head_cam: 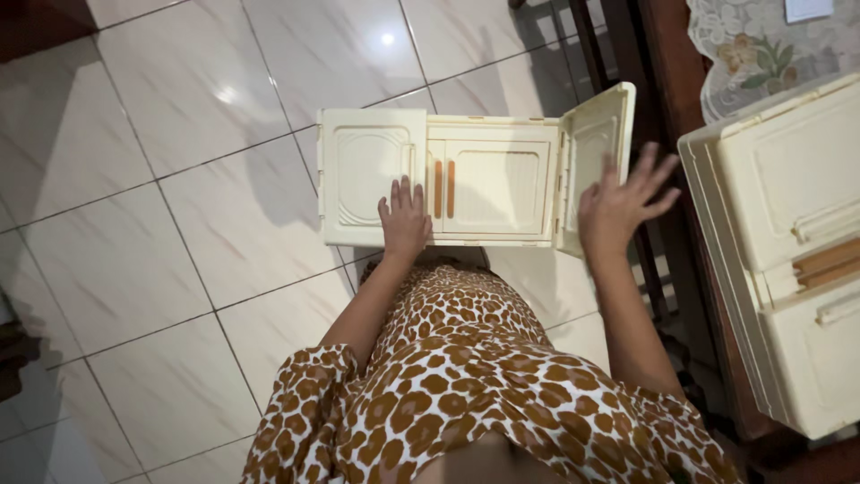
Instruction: The person assembles a collapsible plastic storage box by unfolding its sides and securing the corners. They then place the lid on top and stack the assembled box with other similar boxes on a table.
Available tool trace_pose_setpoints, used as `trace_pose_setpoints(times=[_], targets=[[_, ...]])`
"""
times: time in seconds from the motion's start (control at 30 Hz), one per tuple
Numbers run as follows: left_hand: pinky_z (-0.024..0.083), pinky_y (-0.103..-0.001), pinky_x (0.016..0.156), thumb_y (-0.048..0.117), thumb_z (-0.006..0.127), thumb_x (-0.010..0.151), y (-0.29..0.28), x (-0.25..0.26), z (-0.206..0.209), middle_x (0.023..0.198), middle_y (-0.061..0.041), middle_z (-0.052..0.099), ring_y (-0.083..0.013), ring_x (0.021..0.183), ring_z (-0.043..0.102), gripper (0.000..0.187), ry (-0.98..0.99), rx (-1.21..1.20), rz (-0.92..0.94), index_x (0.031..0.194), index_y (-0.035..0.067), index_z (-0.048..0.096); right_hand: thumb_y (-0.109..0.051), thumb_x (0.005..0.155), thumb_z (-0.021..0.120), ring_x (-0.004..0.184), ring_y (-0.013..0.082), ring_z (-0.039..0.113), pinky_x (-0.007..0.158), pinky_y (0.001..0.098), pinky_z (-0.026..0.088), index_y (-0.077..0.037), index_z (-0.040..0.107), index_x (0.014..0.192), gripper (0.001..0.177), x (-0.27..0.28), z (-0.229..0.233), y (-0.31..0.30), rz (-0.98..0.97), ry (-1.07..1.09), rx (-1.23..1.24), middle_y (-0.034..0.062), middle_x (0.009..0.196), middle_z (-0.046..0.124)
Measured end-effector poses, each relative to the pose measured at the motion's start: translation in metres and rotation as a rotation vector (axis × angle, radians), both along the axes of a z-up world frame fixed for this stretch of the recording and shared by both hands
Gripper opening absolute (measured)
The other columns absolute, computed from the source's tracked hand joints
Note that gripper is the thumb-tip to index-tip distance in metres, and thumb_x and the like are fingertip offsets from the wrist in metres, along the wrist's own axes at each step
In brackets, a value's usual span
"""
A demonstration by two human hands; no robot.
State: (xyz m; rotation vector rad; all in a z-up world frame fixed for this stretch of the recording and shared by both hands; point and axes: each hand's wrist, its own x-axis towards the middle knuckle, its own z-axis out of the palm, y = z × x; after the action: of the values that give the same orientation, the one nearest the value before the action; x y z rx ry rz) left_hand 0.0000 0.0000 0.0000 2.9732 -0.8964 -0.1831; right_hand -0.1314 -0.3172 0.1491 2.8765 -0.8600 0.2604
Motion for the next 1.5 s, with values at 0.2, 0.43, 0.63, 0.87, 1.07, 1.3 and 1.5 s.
trace_pose_setpoints(times=[0.2, 0.43, 0.63, 0.87, 1.07, 1.3, 1.5], targets=[[0.035, -0.058, 0.11, 0.031, 0.073, 0.084, -0.004, -0.002, -0.021, 0.159, -0.022, 0.036, -0.0361, 0.145, 0.037, 0.075, -0.018, -0.048, -0.002, 0.149, 0.005, 0.047, -0.009, 0.098, 0.062, 0.142, 0.0539, 0.041, 0.099, 0.0642, 0.045, 0.0, 0.034, 0.163, 0.071, -0.016, 0.016, -0.012, 0.012, -0.117, 0.305, 0.0385, 0.163, 0.027], [0.035, -0.058, 0.11, 0.033, 0.072, 0.086, -0.004, -0.003, -0.041, 0.161, -0.021, 0.035, -0.0354, 0.146, 0.036, 0.074, -0.023, -0.05, -0.001, 0.15, 0.006, 0.046, -0.003, 0.1, 0.054, 0.116, 0.0487, 0.062, 0.095, 0.0529, 0.052, 0.0, 0.033, 0.161, 0.065, -0.013, 0.021, 0.001, -0.017, -0.152, 0.452, 0.0311, 0.148, 0.052], [0.034, -0.06, 0.11, 0.05, 0.065, 0.091, 0.001, -0.002, -0.06, 0.164, -0.022, 0.027, -0.0377, 0.148, 0.031, 0.081, -0.013, -0.035, -0.035, 0.155, 0.008, 0.04, -0.004, 0.1, 0.049, 0.107, 0.0455, 0.066, 0.091, 0.0521, 0.054, -0.001, 0.028, 0.162, 0.066, 0.0, 0.04, 0.022, -0.106, -0.094, 0.672, 0.0291, 0.145, 0.053], [0.032, -0.061, 0.111, 0.062, 0.053, 0.096, 0.018, 0.003, -0.064, 0.168, -0.023, 0.017, -0.0386, 0.152, 0.024, 0.088, 0.014, -0.104, -0.13, 0.162, 0.009, 0.028, -0.001, 0.098, 0.052, 0.134, 0.0441, 0.052, 0.111, 0.048, 0.045, 0.001, 0.024, 0.164, 0.071, 0.015, 0.023, 0.043, 0.089, -0.091, 0.667, 0.0288, 0.158, 0.042], [0.021, -0.065, 0.118, 0.06, 0.045, 0.101, 0.037, 0.005, -0.037, 0.169, -0.023, 0.01, -0.0384, 0.155, 0.015, 0.082, 0.167, -0.077, -0.072, 0.162, 0.01, 0.025, -0.015, 0.092, 0.064, 0.149, 0.0353, 0.033, 0.123, 0.0531, 0.028, -0.01, 0.028, 0.162, 0.078, 0.029, -0.006, 0.063, 0.019, 0.096, 0.722, 0.0197, 0.164, 0.03], [0.012, -0.064, 0.12, 0.056, 0.043, 0.104, 0.076, 0.023, -0.017, 0.169, -0.024, 0.004, -0.0386, 0.155, 0.004, 0.08, 0.243, -0.069, 0.176, 0.162, 0.005, 0.022, -0.031, 0.094, 0.066, 0.156, 0.0397, 0.01, 0.122, 0.0549, 0.016, -0.01, 0.019, 0.165, 0.088, 0.049, -0.057, 0.092, 0.159, 0.153, 0.67, 0.0254, 0.17, 0.011], [0.014, -0.065, 0.121, 0.051, 0.051, 0.102, 0.112, 0.022, -0.01, 0.17, -0.025, 0.009, -0.0417, 0.156, 0.01, 0.08, 0.147, -0.226, 0.373, 0.162, 0.004, 0.025, -0.037, 0.089, 0.068, 0.157, 0.0414, 0.007, 0.12, 0.059, 0.019, -0.01, 0.017, 0.164, 0.095, 0.059, -0.099, 0.109, 0.221, 0.226, 0.629, 0.0282, 0.169, 0.005]])
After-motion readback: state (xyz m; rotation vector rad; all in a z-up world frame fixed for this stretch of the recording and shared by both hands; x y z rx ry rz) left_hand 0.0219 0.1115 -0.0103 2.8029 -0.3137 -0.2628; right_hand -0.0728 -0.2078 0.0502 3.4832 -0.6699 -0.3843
